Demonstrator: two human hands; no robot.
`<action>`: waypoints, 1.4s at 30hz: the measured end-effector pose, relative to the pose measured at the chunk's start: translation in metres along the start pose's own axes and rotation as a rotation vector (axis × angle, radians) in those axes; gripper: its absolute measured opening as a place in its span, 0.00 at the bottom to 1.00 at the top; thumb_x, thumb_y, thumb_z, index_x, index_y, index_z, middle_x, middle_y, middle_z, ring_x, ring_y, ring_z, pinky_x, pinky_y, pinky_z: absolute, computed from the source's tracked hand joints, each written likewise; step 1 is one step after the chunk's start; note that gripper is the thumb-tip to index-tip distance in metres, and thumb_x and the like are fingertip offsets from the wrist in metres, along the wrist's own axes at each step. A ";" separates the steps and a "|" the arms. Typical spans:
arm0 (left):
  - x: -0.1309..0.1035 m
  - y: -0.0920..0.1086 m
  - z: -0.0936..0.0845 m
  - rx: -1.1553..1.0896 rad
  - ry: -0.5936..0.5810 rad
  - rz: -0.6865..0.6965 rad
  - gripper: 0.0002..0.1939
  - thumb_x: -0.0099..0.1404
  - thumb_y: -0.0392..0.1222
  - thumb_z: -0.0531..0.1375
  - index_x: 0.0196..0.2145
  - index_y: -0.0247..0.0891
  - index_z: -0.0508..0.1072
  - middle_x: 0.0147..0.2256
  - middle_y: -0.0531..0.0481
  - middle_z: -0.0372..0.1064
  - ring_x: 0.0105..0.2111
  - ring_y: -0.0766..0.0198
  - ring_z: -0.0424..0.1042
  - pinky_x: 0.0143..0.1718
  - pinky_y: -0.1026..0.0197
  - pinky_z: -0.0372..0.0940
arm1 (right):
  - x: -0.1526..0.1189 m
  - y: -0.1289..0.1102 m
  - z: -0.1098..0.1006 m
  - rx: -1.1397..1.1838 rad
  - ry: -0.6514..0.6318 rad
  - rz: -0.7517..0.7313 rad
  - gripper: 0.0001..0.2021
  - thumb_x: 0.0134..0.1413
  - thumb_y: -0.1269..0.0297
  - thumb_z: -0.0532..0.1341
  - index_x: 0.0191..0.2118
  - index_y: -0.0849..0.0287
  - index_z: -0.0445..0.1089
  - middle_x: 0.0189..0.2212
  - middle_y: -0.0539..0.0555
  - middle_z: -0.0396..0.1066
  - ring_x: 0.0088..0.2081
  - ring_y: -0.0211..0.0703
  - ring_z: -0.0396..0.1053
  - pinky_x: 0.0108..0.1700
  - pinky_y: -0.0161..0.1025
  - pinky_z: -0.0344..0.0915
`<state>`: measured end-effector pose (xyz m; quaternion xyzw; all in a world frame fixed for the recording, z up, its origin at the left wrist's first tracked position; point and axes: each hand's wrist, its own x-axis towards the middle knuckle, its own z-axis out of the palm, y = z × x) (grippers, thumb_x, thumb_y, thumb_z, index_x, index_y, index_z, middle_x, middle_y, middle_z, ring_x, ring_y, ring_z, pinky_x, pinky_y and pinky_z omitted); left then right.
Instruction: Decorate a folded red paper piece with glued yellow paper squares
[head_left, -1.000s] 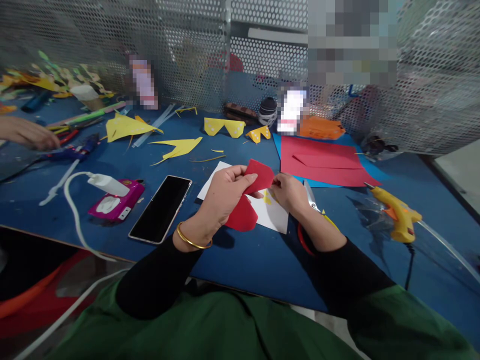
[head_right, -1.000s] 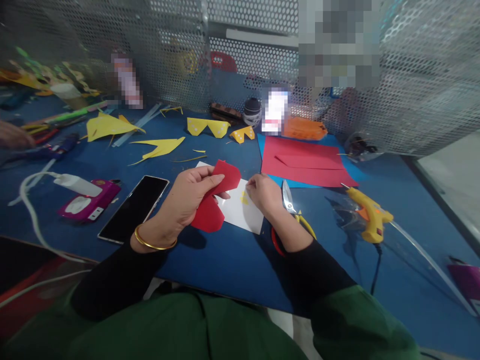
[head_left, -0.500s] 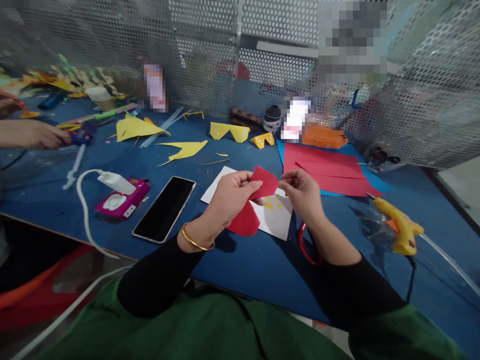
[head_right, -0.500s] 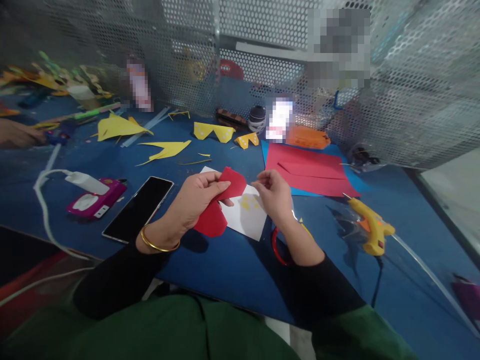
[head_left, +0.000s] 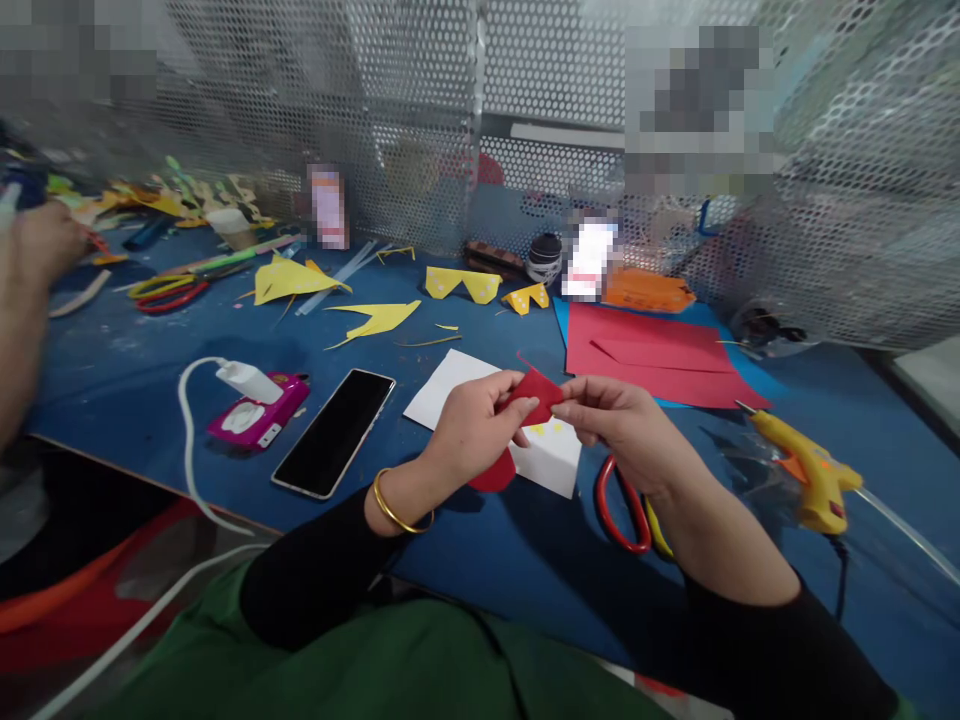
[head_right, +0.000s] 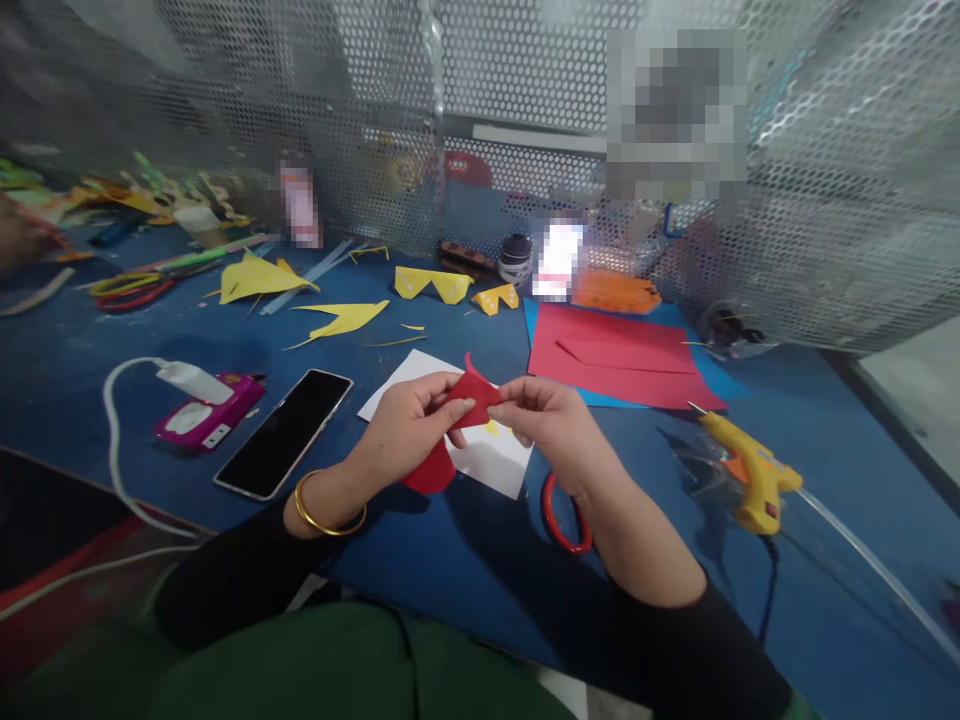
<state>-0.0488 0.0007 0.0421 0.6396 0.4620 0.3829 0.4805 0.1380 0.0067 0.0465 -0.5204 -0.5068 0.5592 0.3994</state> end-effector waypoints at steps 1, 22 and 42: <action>0.001 0.001 0.000 -0.021 0.000 -0.016 0.10 0.67 0.40 0.60 0.45 0.36 0.75 0.29 0.52 0.76 0.23 0.68 0.75 0.28 0.65 0.67 | 0.001 0.000 0.000 0.014 0.009 0.003 0.14 0.36 0.56 0.74 0.29 0.58 0.76 0.22 0.46 0.69 0.20 0.29 0.54 0.22 0.34 0.51; 0.003 0.005 -0.002 -0.033 0.056 -0.074 0.04 0.64 0.37 0.62 0.36 0.37 0.77 0.24 0.52 0.75 0.25 0.64 0.78 0.31 0.63 0.69 | 0.001 0.008 0.006 -0.051 0.270 -0.249 0.18 0.44 0.57 0.70 0.41 0.56 0.69 0.25 0.47 0.71 0.23 0.34 0.64 0.25 0.37 0.61; 0.000 0.004 0.000 -0.026 -0.021 -0.049 0.07 0.68 0.39 0.60 0.35 0.37 0.78 0.26 0.51 0.77 0.24 0.66 0.77 0.31 0.63 0.69 | -0.008 0.013 0.011 -0.422 0.282 -0.366 0.12 0.51 0.58 0.66 0.40 0.53 0.67 0.29 0.50 0.76 0.27 0.39 0.70 0.30 0.41 0.64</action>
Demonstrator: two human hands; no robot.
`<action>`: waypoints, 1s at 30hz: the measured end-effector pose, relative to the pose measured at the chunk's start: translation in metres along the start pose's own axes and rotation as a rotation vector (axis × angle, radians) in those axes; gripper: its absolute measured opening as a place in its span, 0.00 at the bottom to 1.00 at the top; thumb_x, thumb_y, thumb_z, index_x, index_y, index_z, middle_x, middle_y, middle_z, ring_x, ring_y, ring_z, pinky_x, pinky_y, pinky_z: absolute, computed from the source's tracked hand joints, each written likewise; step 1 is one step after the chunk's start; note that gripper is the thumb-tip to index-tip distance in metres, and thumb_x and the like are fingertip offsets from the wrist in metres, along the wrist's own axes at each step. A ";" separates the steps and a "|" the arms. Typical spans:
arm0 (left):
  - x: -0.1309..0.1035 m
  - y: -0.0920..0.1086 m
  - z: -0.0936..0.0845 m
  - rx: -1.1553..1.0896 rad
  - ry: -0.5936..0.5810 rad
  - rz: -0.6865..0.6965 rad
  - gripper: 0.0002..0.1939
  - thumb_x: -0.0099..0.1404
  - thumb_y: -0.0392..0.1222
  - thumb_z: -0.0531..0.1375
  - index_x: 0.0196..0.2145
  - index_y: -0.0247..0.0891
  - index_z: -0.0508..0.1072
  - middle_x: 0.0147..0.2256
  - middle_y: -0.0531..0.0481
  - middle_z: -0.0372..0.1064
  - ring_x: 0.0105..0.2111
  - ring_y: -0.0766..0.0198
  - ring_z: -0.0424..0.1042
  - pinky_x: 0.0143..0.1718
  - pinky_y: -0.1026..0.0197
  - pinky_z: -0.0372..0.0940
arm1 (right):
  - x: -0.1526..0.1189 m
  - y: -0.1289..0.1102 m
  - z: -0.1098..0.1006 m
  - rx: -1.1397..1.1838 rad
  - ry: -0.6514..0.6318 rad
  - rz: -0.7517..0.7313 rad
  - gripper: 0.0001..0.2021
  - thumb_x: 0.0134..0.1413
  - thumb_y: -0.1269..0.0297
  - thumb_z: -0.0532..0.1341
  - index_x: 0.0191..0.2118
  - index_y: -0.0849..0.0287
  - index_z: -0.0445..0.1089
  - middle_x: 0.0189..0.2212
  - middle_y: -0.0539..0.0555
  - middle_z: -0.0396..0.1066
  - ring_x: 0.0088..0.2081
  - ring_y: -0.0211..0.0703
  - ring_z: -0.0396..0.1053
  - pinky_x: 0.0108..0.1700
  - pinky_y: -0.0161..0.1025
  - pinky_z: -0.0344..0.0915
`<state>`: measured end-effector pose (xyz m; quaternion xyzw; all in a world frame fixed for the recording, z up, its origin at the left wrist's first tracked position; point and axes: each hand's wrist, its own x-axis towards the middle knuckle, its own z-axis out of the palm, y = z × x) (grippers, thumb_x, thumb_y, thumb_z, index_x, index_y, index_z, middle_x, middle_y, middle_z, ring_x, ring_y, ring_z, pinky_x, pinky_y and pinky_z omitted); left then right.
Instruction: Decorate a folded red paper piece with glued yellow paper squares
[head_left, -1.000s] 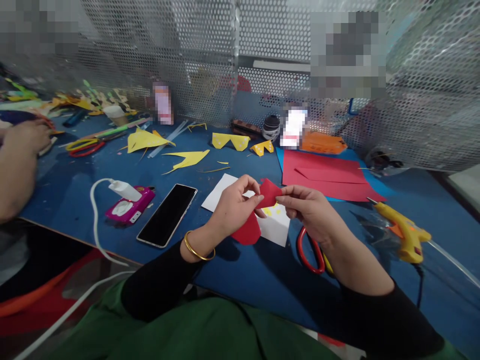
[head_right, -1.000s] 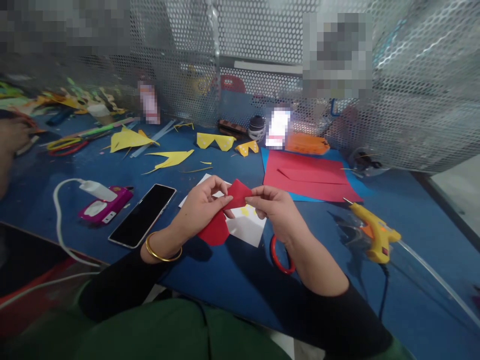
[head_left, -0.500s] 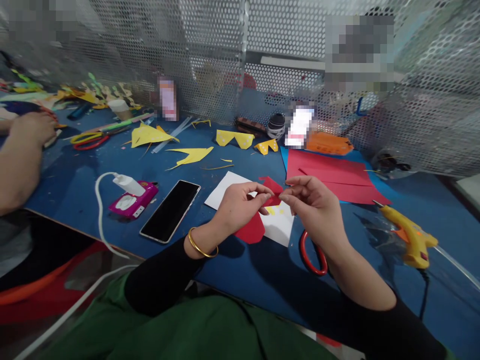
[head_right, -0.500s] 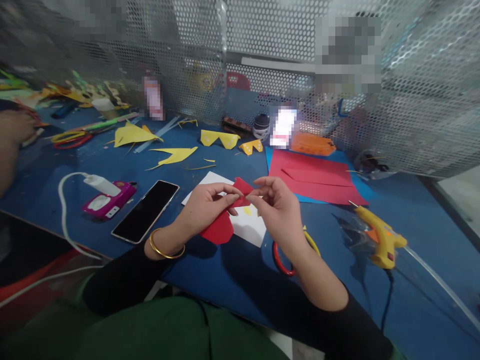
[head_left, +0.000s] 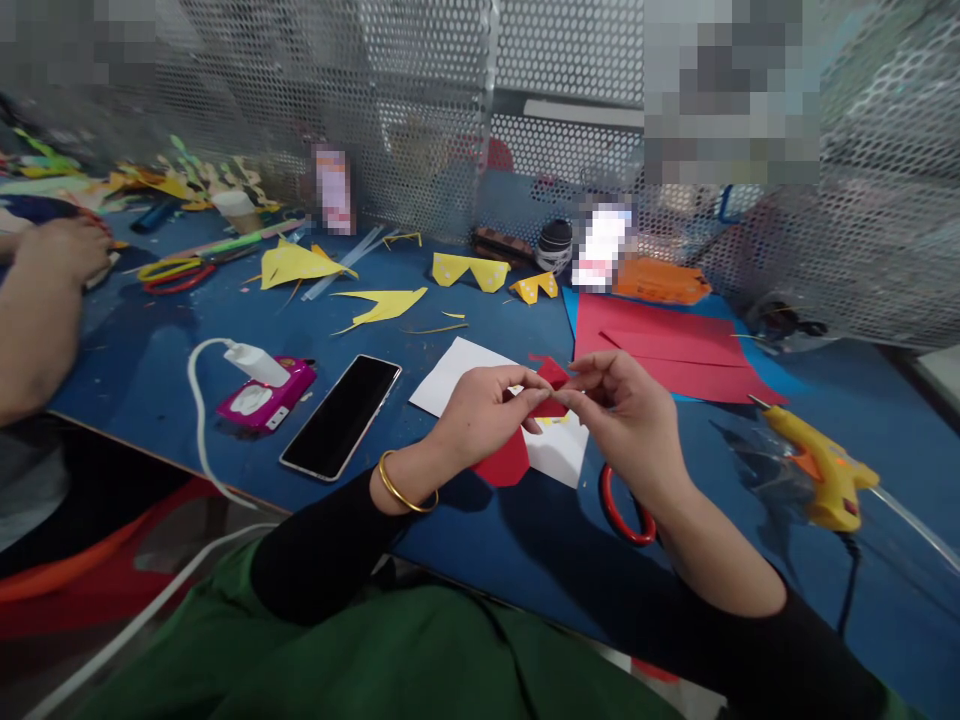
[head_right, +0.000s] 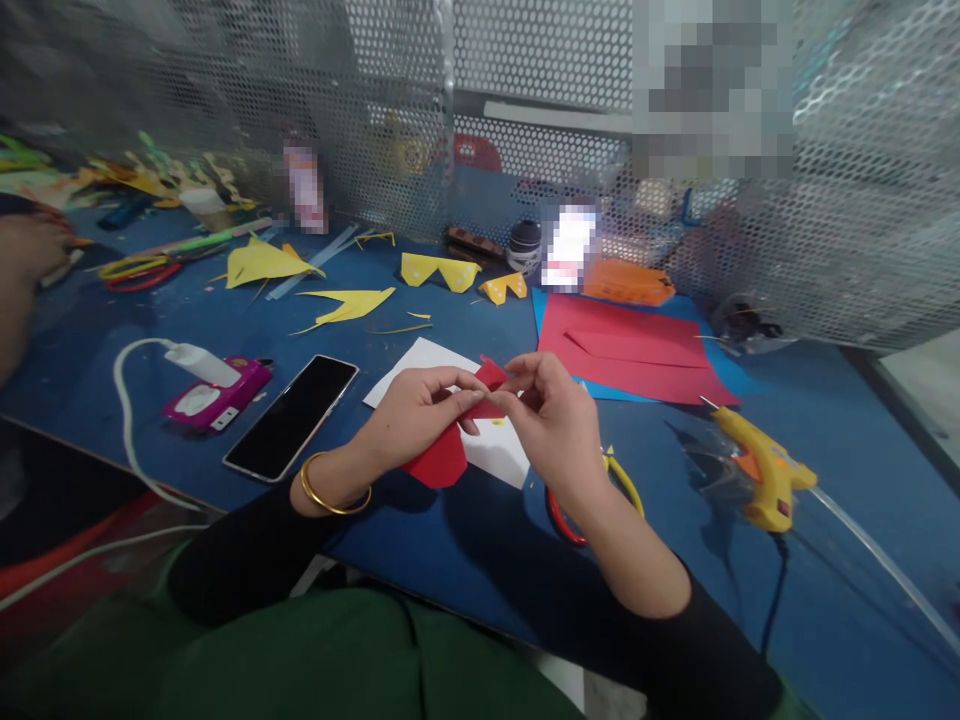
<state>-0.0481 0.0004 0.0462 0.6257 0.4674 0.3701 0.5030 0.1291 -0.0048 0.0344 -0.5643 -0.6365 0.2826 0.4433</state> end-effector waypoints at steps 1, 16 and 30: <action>0.000 0.000 0.000 0.008 0.001 0.006 0.07 0.68 0.40 0.60 0.36 0.37 0.78 0.26 0.51 0.77 0.24 0.66 0.77 0.31 0.63 0.68 | 0.000 0.000 0.000 -0.005 0.001 -0.005 0.12 0.51 0.58 0.66 0.40 0.53 0.67 0.29 0.49 0.76 0.26 0.38 0.69 0.30 0.41 0.64; 0.005 0.002 -0.009 0.012 0.192 0.040 0.05 0.66 0.34 0.61 0.37 0.36 0.78 0.38 0.48 0.80 0.27 0.67 0.79 0.31 0.65 0.69 | -0.004 -0.003 -0.017 -0.252 0.036 -0.112 0.02 0.54 0.62 0.66 0.33 0.52 0.75 0.28 0.49 0.74 0.27 0.38 0.66 0.32 0.38 0.61; 0.005 -0.001 -0.006 -0.006 0.206 0.052 0.06 0.66 0.33 0.60 0.35 0.37 0.78 0.38 0.50 0.80 0.25 0.68 0.79 0.28 0.66 0.67 | -0.013 0.035 0.013 -0.609 -0.458 -0.039 0.07 0.55 0.69 0.58 0.32 0.56 0.74 0.34 0.51 0.73 0.29 0.37 0.66 0.31 0.36 0.53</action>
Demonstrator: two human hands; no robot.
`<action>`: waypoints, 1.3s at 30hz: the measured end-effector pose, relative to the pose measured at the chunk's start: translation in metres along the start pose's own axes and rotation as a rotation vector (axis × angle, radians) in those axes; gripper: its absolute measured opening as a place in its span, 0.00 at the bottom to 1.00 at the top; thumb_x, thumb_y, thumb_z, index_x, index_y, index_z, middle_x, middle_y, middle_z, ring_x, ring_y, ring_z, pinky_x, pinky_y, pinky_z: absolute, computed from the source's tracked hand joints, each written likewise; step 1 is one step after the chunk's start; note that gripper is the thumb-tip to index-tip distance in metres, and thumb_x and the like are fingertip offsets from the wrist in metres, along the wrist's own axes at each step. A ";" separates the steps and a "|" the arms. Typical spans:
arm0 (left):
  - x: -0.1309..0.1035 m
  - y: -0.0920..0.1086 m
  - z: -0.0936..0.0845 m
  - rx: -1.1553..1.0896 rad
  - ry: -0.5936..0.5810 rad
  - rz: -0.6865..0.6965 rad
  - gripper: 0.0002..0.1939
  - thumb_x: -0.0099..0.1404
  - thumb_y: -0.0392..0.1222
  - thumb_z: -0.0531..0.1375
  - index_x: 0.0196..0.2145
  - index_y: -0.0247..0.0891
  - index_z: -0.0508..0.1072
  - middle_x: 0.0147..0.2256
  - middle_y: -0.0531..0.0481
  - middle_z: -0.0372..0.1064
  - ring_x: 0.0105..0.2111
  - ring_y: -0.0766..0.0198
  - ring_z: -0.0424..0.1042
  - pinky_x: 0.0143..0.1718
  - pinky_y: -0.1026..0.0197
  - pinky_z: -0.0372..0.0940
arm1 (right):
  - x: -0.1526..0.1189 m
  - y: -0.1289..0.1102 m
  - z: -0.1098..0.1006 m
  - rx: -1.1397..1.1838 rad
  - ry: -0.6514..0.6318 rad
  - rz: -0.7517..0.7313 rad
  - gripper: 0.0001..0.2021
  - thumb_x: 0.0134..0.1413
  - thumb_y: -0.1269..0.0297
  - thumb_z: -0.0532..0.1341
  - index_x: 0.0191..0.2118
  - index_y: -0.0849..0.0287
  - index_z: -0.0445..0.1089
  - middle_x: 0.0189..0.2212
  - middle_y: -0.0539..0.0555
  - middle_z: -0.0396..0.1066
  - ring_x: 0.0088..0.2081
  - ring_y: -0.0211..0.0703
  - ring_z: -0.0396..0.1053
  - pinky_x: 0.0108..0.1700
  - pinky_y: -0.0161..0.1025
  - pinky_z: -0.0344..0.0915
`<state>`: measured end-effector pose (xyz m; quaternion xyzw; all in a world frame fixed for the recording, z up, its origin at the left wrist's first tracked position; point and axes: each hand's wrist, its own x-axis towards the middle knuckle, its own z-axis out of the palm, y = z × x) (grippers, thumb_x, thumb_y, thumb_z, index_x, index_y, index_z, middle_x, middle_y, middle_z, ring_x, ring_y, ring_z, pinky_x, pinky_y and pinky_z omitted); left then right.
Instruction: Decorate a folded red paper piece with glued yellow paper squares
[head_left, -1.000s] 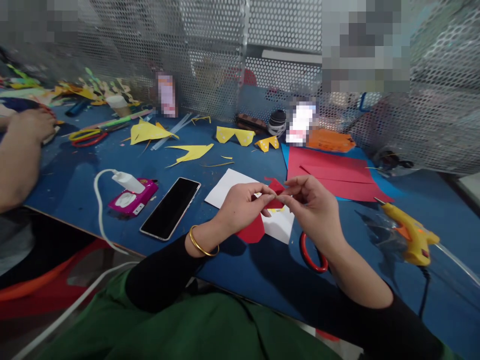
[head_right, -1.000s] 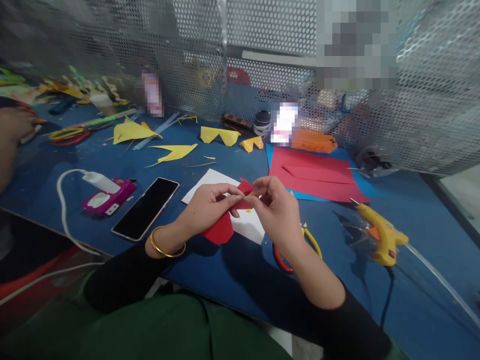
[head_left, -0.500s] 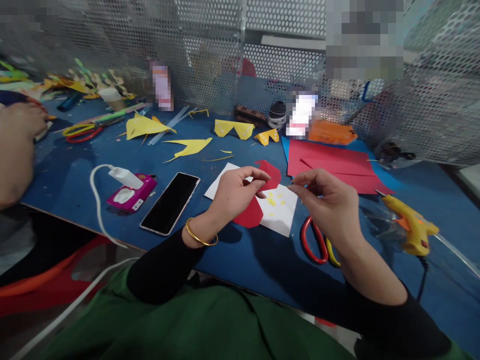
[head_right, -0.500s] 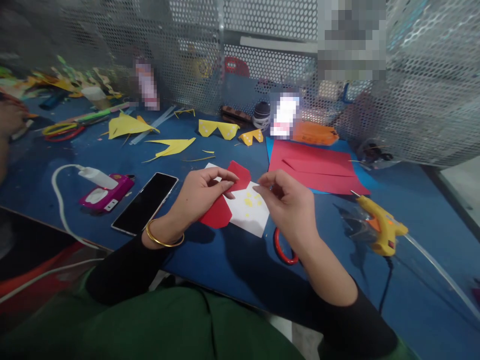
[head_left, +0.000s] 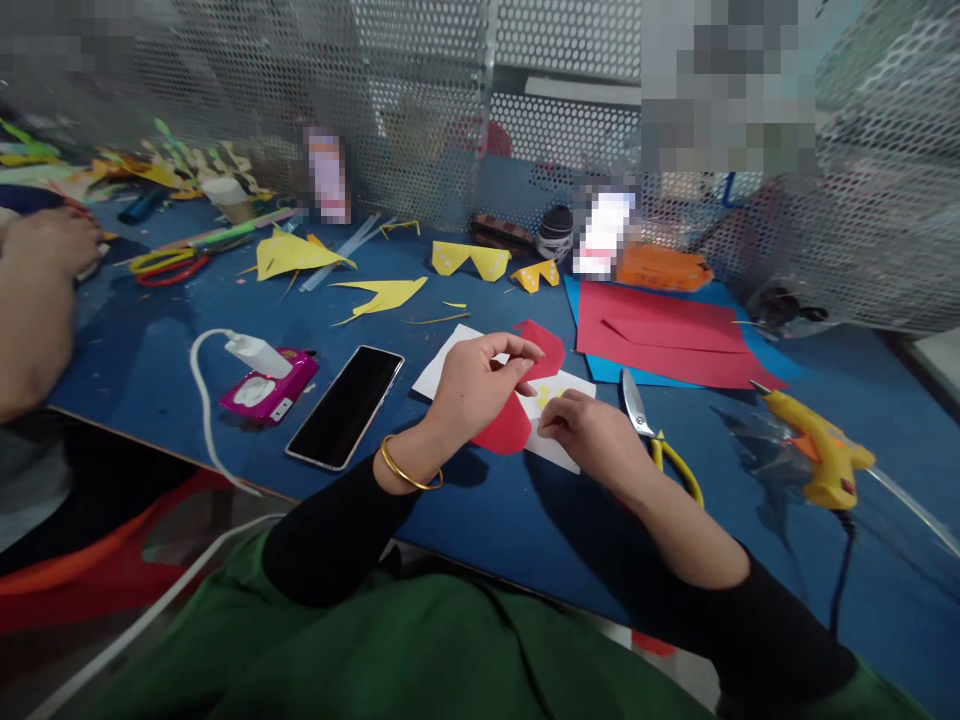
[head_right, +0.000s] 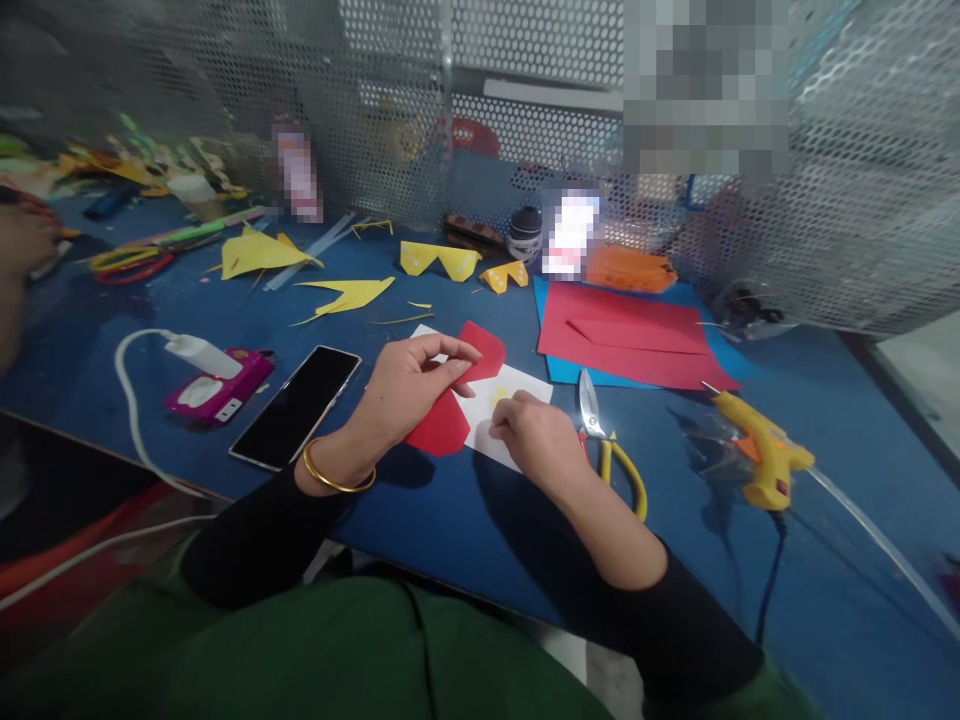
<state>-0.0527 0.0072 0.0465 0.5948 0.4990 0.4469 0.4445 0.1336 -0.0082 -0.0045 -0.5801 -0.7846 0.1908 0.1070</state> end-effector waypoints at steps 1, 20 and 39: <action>0.000 0.000 0.000 0.002 -0.002 -0.007 0.06 0.65 0.33 0.60 0.35 0.37 0.78 0.37 0.50 0.80 0.25 0.68 0.79 0.28 0.66 0.67 | 0.000 0.000 0.000 -0.001 -0.003 -0.001 0.07 0.55 0.69 0.58 0.32 0.56 0.74 0.34 0.51 0.73 0.30 0.37 0.67 0.31 0.37 0.53; 0.003 -0.004 0.000 0.003 -0.005 -0.018 0.05 0.65 0.34 0.61 0.36 0.37 0.78 0.36 0.50 0.79 0.25 0.68 0.79 0.28 0.67 0.68 | -0.002 0.008 -0.009 0.028 -0.027 -0.002 0.06 0.55 0.69 0.61 0.32 0.53 0.76 0.34 0.49 0.74 0.32 0.38 0.70 0.33 0.36 0.57; 0.002 -0.002 0.000 -0.007 -0.023 -0.060 0.05 0.65 0.35 0.61 0.36 0.37 0.78 0.33 0.50 0.79 0.26 0.67 0.79 0.31 0.65 0.68 | -0.002 0.009 0.000 -0.027 -0.060 -0.067 0.09 0.54 0.71 0.56 0.32 0.56 0.73 0.35 0.53 0.74 0.30 0.38 0.68 0.31 0.37 0.52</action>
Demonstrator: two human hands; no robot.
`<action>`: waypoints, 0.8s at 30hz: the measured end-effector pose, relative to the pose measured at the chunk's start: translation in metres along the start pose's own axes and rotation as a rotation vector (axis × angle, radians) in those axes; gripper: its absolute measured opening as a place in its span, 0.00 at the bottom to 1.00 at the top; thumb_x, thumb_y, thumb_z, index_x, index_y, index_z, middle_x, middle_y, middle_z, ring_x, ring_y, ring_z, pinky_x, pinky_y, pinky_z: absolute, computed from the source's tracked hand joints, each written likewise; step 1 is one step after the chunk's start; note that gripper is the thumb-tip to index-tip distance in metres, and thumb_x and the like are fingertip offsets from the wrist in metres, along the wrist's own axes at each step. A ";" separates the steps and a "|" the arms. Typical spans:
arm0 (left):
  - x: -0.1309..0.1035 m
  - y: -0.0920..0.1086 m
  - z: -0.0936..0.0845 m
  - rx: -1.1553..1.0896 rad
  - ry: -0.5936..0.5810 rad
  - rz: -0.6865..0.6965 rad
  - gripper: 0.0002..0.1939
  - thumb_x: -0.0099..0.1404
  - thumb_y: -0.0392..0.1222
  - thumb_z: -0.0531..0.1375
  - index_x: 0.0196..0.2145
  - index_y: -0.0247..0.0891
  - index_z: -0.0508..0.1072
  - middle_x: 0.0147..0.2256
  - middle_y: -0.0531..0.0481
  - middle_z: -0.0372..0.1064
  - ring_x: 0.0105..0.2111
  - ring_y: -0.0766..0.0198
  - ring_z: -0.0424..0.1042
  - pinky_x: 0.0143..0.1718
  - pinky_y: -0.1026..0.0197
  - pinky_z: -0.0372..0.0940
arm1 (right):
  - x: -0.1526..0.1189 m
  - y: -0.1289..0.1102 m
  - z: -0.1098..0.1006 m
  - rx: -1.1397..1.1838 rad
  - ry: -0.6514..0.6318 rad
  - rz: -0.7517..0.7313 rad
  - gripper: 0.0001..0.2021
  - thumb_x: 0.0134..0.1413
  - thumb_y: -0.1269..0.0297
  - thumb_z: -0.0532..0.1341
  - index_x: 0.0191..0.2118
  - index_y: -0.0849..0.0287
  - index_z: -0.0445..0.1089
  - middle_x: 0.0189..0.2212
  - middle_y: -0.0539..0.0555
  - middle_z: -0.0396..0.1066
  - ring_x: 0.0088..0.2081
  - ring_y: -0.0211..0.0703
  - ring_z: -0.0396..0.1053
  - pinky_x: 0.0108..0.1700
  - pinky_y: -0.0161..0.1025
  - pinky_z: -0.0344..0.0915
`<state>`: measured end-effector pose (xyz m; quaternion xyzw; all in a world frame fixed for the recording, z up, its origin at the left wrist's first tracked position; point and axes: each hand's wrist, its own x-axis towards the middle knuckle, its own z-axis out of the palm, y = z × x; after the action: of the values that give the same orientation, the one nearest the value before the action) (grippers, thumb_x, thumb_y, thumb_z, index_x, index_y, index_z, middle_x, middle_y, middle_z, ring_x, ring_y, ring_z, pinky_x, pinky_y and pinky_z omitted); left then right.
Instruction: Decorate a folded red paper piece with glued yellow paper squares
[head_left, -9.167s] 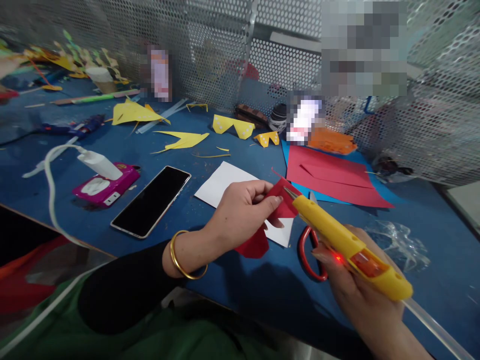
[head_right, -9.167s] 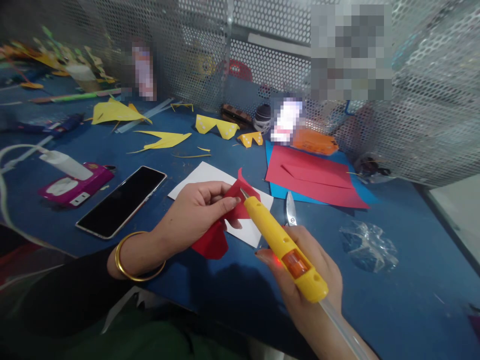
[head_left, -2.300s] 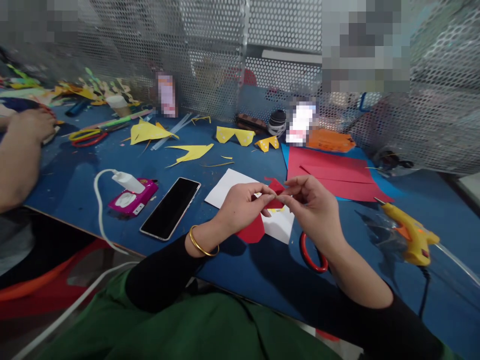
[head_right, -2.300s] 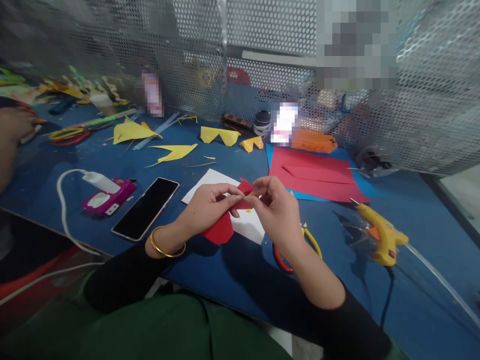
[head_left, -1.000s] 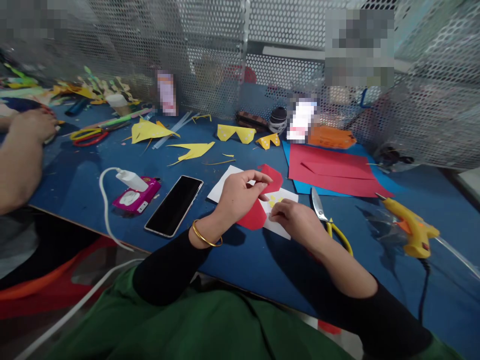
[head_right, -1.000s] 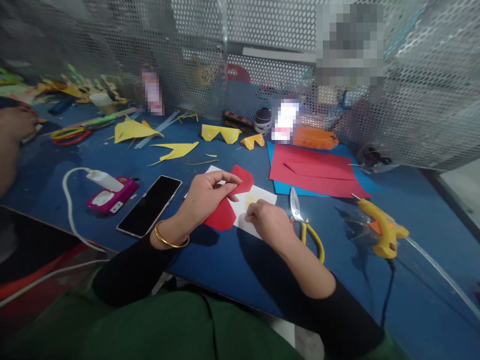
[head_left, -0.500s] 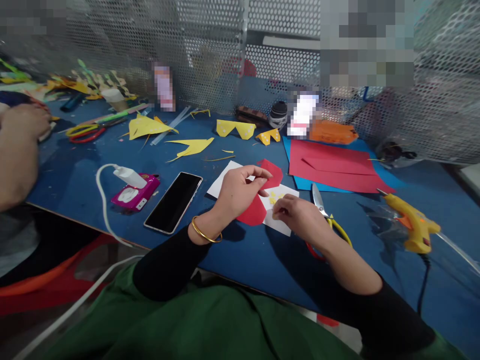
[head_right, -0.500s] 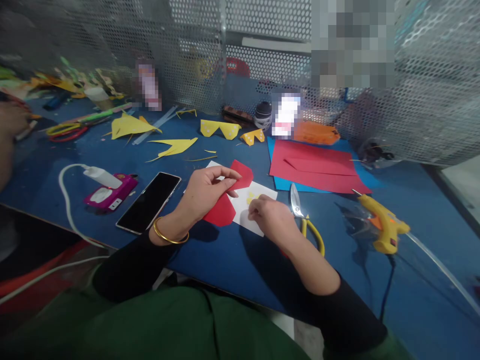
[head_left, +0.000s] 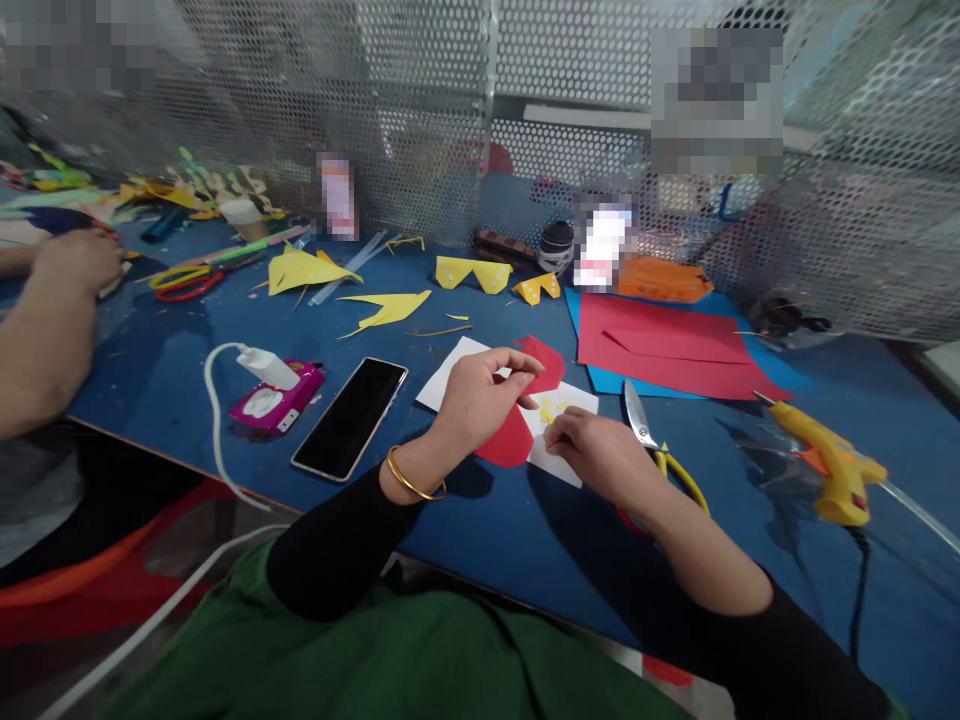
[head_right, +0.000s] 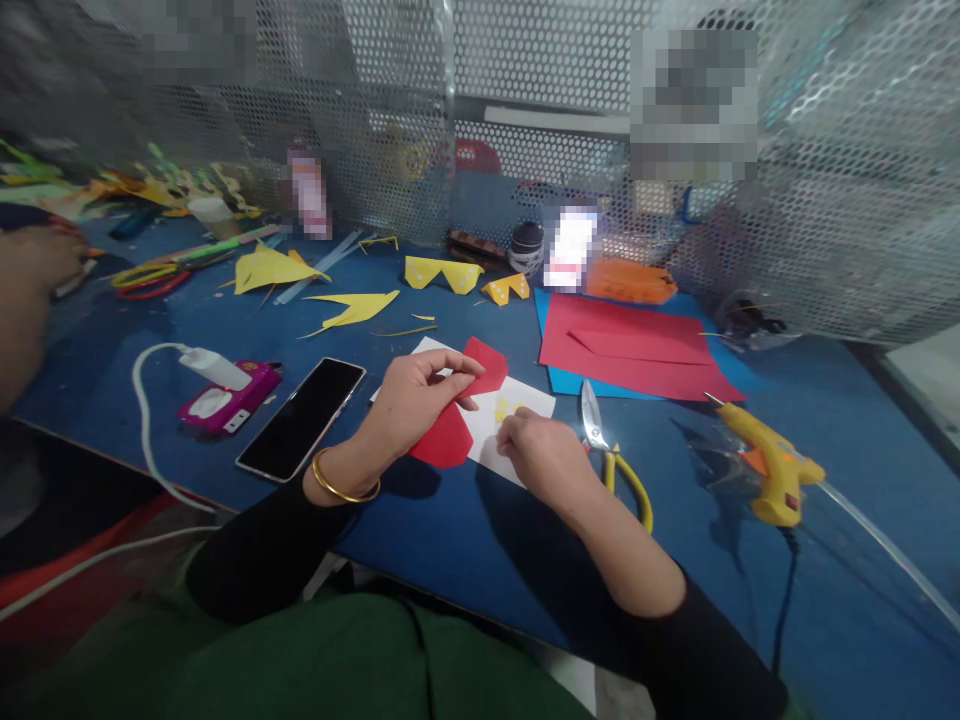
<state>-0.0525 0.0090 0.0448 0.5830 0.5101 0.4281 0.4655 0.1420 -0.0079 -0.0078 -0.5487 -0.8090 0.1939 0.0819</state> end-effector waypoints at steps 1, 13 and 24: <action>0.000 0.000 0.000 0.001 -0.001 -0.003 0.05 0.65 0.35 0.61 0.36 0.37 0.78 0.32 0.50 0.79 0.26 0.66 0.79 0.31 0.64 0.68 | 0.000 0.000 0.001 -0.004 0.003 -0.004 0.09 0.55 0.71 0.55 0.32 0.56 0.73 0.35 0.53 0.74 0.30 0.38 0.67 0.31 0.37 0.52; -0.002 0.002 0.001 -0.002 -0.014 0.001 0.04 0.64 0.34 0.62 0.35 0.37 0.77 0.32 0.50 0.79 0.26 0.67 0.79 0.33 0.64 0.71 | -0.007 -0.002 -0.030 0.394 0.140 0.081 0.07 0.54 0.59 0.60 0.29 0.55 0.70 0.29 0.51 0.73 0.31 0.42 0.68 0.35 0.40 0.62; -0.009 0.000 0.013 0.027 -0.205 -0.011 0.04 0.64 0.37 0.63 0.33 0.36 0.79 0.22 0.54 0.74 0.23 0.65 0.77 0.30 0.63 0.70 | -0.014 -0.031 -0.034 0.708 0.455 0.141 0.10 0.51 0.56 0.63 0.28 0.57 0.71 0.24 0.50 0.70 0.26 0.37 0.62 0.29 0.38 0.58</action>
<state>-0.0406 -0.0014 0.0419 0.6274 0.4686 0.3565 0.5096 0.1325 -0.0230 0.0371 -0.5697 -0.6143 0.3388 0.4282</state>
